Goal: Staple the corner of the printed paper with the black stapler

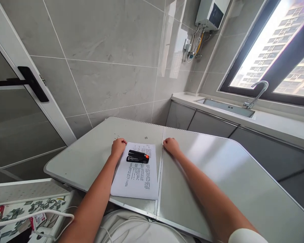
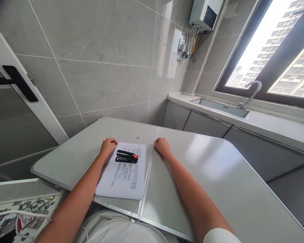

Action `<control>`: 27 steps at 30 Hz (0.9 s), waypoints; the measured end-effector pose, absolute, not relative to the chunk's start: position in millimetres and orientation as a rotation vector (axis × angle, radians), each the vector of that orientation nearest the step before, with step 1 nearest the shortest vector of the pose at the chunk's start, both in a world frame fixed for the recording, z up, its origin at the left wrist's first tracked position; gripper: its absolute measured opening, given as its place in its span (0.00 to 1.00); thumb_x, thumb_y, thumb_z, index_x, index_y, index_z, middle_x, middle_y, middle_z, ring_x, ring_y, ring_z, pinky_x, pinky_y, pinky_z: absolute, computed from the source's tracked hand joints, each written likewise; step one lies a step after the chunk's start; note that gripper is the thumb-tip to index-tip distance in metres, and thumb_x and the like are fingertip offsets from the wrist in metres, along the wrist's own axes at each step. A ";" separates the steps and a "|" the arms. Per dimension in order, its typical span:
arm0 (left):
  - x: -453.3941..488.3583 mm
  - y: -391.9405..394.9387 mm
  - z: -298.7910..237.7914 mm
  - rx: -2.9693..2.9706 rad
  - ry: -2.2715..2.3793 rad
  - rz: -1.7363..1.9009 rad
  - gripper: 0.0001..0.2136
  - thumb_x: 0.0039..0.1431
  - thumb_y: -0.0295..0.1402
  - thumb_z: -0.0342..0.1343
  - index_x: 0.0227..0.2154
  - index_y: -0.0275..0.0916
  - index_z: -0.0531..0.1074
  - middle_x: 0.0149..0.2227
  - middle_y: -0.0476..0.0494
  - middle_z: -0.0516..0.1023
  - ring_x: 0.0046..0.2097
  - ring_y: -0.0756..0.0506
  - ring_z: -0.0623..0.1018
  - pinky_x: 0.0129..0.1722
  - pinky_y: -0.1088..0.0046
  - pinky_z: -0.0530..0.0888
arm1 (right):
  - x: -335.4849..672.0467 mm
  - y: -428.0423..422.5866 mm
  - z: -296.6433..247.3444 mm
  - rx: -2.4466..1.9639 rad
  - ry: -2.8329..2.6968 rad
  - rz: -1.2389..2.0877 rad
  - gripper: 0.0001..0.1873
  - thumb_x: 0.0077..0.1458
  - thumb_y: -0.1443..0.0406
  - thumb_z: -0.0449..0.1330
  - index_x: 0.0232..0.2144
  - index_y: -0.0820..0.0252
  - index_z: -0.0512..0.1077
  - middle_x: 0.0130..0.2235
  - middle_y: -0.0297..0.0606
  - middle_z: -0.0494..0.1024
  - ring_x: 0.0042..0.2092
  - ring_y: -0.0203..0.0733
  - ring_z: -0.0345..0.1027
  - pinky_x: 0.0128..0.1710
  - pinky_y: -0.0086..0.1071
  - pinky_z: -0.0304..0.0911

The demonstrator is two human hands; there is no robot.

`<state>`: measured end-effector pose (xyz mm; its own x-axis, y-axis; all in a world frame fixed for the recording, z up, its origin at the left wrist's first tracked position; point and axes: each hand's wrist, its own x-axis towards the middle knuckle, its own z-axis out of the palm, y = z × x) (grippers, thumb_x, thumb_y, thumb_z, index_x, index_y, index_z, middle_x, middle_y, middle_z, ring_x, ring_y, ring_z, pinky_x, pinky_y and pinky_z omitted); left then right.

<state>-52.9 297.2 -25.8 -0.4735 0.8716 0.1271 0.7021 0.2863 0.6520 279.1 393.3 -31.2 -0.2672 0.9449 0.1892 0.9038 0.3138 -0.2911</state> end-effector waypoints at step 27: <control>-40.1 309.2 -48.5 2.024 2.136 0.641 0.13 0.68 0.30 0.51 0.49 0.47 0.77 0.51 0.39 0.69 0.56 0.37 0.70 0.54 0.59 0.68 | 398.9 338.6 -56.0 -1.730 -2.114 0.162 0.20 0.66 0.56 0.48 0.23 0.55 0.65 0.32 0.39 0.73 0.33 0.43 0.66 0.30 0.34 0.54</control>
